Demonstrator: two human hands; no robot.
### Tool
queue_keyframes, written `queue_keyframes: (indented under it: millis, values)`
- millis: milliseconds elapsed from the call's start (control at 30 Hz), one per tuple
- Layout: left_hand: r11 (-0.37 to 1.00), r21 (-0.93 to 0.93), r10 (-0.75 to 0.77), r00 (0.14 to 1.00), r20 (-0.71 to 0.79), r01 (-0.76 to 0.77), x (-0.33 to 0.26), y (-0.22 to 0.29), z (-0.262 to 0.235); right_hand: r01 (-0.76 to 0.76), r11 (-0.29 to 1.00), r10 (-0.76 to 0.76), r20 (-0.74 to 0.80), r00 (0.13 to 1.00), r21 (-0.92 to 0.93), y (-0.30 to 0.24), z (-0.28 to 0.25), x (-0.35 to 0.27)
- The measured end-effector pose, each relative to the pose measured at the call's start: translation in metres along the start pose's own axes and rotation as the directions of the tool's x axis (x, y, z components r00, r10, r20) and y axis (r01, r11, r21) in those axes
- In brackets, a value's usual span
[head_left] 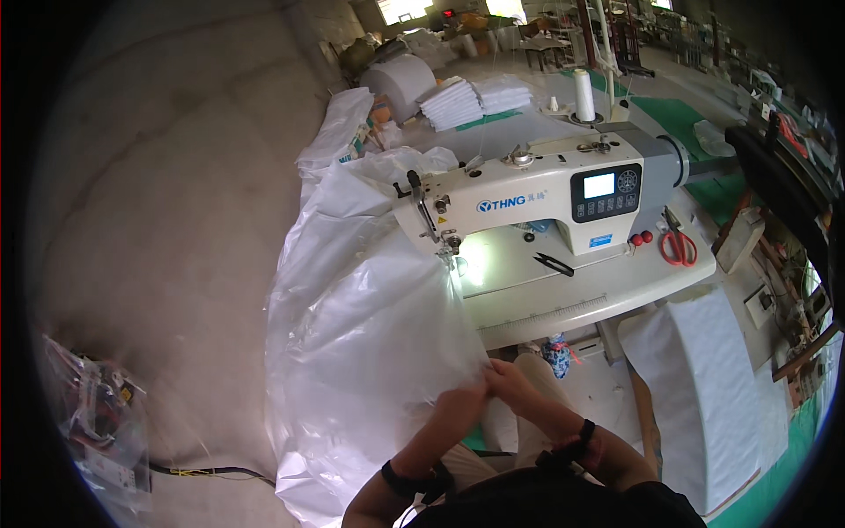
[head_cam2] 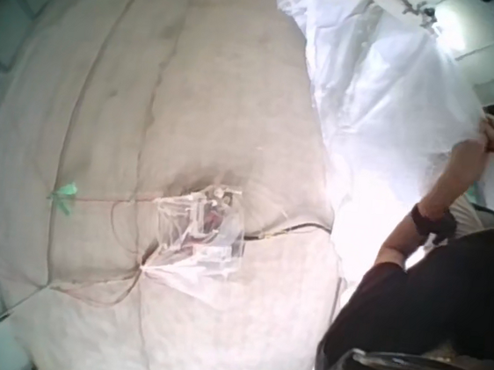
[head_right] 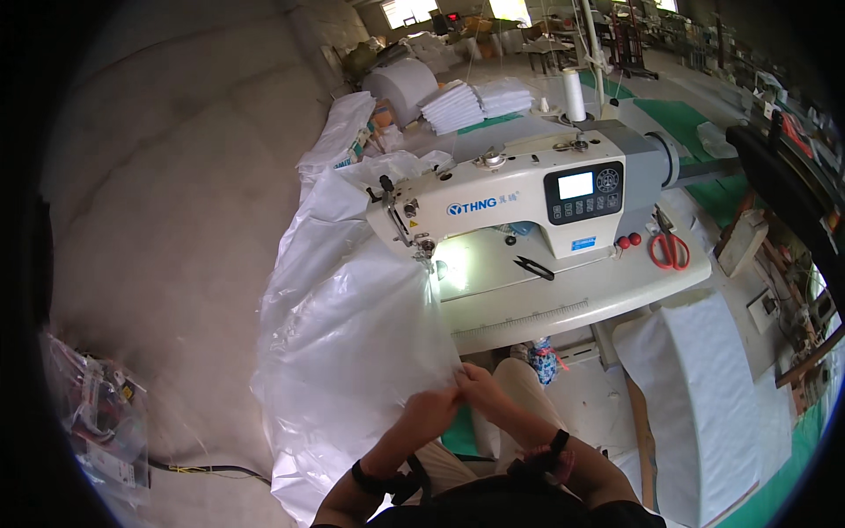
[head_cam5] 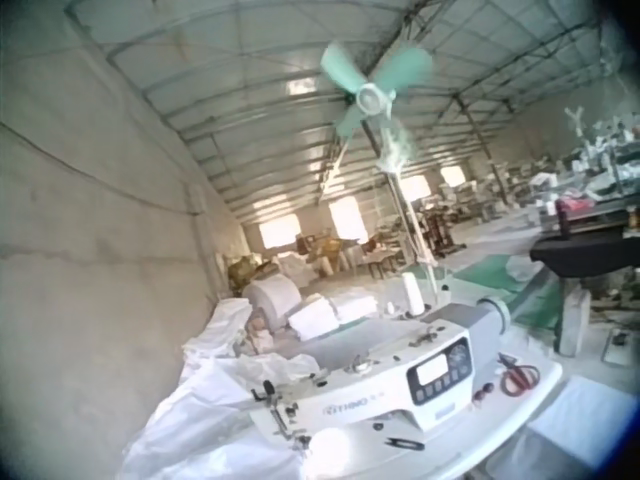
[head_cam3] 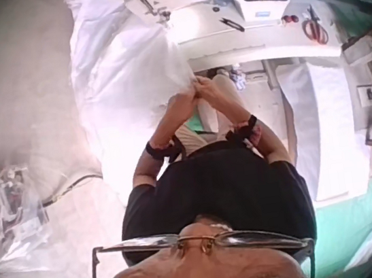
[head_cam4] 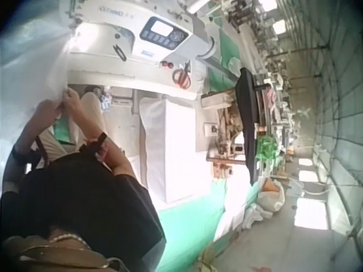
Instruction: Sewing large white plastic sheets using an industrial sewing machine.
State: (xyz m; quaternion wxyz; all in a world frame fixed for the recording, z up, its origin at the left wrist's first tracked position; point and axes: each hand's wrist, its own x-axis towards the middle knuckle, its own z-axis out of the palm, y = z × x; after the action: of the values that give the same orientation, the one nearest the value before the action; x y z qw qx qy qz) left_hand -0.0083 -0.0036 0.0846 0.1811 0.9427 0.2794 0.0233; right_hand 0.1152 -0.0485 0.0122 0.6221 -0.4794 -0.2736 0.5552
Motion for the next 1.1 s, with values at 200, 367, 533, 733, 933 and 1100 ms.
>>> queue_keyframes:
  millis: [200, 367, 533, 733, 933, 1100]
  values:
    - [0.982, -0.018, 0.188, 0.982, -0.028, -0.189, -0.015, 0.026, -0.022, -0.187, 0.982, 0.184, -0.095, 0.978, -0.02, -0.025, -0.004, 0.0]
    - [0.963, -0.103, 0.152, 0.817, -0.556, -0.249, 0.001, 0.01, -0.05, -0.062, 0.952, 0.031, -0.108, 0.994, -0.299, -0.047, 0.002, 0.006]
    - [0.88, -0.435, -0.13, 0.784, -0.607, -0.191, 0.055, -0.034, -0.04, 0.267, 0.519, -0.469, -0.01, 0.883, -0.812, -0.027, 0.012, 0.041]
    - [0.978, 0.202, 0.016, 0.935, -0.354, 0.06, 0.083, -0.064, -0.008, 0.027, 0.323, -0.281, -0.069, 0.957, -0.946, -0.034, 0.02, 0.023]
    - [0.915, 0.402, 0.219, 0.888, -0.405, -0.042, 0.039, -0.093, -0.019, 0.073, 0.1, -0.224, 0.049, 0.973, -0.992, -0.077, 0.035, -0.029]
    - [0.878, 0.246, -0.183, 0.762, -0.621, 0.411, -0.012, -0.184, -0.023, 0.107, -0.127, -0.266, 0.138, 0.954, -0.986, -0.052, 0.048, -0.011]
